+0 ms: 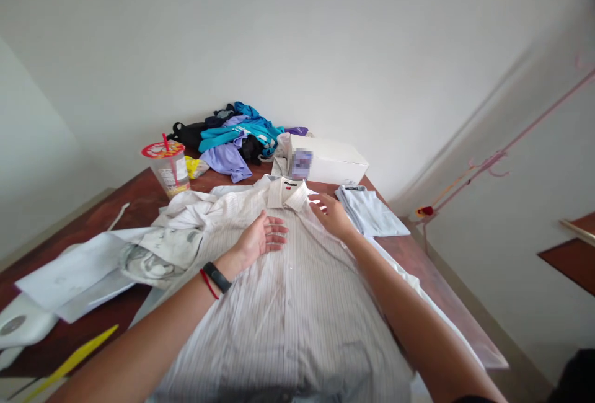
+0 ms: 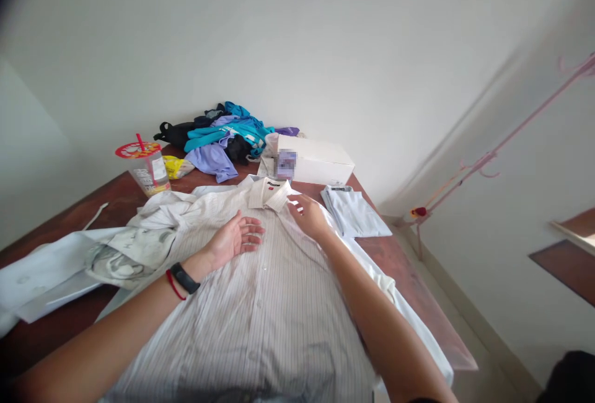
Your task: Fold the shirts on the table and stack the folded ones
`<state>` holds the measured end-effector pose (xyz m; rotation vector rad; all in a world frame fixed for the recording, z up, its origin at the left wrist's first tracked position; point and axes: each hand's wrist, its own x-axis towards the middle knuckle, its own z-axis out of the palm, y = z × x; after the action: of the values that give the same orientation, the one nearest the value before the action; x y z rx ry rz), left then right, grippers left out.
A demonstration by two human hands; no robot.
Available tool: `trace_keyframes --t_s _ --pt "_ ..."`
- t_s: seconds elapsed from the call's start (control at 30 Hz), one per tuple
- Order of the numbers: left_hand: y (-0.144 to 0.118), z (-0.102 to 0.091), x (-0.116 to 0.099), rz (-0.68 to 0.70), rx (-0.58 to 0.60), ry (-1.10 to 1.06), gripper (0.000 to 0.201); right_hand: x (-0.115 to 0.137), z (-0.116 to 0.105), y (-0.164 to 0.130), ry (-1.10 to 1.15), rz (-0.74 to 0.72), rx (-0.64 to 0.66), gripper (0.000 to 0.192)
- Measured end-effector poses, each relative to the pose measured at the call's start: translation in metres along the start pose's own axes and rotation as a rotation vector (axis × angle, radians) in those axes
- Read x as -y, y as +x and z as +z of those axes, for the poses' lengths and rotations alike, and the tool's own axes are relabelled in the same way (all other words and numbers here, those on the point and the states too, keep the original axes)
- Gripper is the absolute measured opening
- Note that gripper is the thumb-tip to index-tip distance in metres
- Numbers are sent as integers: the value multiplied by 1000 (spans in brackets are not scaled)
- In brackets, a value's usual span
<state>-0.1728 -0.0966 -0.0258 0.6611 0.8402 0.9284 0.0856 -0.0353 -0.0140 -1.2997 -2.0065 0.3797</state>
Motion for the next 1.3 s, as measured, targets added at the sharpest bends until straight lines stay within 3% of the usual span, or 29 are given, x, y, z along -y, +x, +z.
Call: trace_keyframes --t_s 0.07,0.17,0.3,0.5,0.63,1.07,1.3 --pt "-1 1 -1 2 5 6 48 4 19 -10 4 -41 32 28" --pt "-2 3 0 14 8 50 44 -1 29 -18 48 -56 141 23" --pt "0 7 3 35 -2 221 41 -10 24 -17 120 14 136 27" --pt "0 13 13 176 43 526 51 -12 26 -15 92 -34 123 26" --pt "-4 14 16 221 80 678 48 -12 27 -16 96 -45 123 27" --pt "-12 21 20 400 177 1049 28 -13 27 -16 89 -19 123 25" --pt "-13 21 19 418 190 1117 28 -12 27 -16 84 -8 126 25"
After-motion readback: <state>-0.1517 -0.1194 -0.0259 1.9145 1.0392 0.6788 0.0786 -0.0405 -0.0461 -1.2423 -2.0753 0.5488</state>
